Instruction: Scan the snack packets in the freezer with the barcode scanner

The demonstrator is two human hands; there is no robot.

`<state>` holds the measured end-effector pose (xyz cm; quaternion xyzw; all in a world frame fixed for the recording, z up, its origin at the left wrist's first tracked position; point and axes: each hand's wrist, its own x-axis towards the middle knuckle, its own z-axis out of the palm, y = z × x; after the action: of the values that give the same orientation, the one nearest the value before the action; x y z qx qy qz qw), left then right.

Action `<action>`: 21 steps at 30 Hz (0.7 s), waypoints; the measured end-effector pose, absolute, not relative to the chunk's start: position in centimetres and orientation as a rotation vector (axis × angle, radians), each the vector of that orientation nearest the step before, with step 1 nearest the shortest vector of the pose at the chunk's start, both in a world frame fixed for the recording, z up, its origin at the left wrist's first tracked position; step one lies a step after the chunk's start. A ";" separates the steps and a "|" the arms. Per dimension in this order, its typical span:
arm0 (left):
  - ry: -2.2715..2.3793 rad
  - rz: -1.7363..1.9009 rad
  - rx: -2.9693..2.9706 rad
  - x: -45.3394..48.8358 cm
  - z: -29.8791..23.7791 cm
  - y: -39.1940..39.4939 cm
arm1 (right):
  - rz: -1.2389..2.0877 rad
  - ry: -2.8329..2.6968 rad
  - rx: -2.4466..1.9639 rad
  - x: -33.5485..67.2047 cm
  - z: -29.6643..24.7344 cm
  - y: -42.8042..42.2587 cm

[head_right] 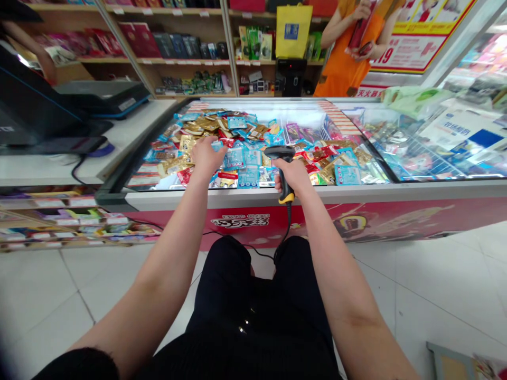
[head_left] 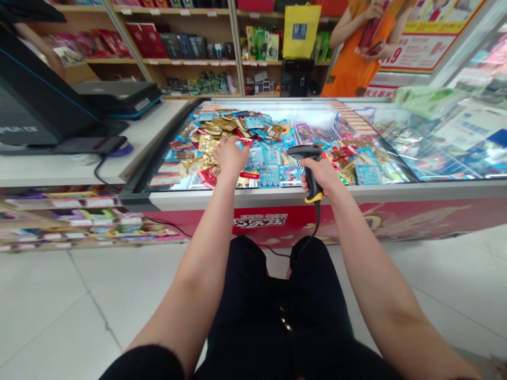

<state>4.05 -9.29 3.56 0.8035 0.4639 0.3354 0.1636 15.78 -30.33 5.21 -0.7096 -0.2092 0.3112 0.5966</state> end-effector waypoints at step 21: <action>0.908 0.533 2.656 19.2 0.1 -23.4 | 0.571 -0.266 -1.678 21.8 3.9 -39.9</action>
<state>19.18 -23.44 0.11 0.9202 0.3146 0.1846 0.1419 21.77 -39.87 3.85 -0.7312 -0.1160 0.2488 0.6245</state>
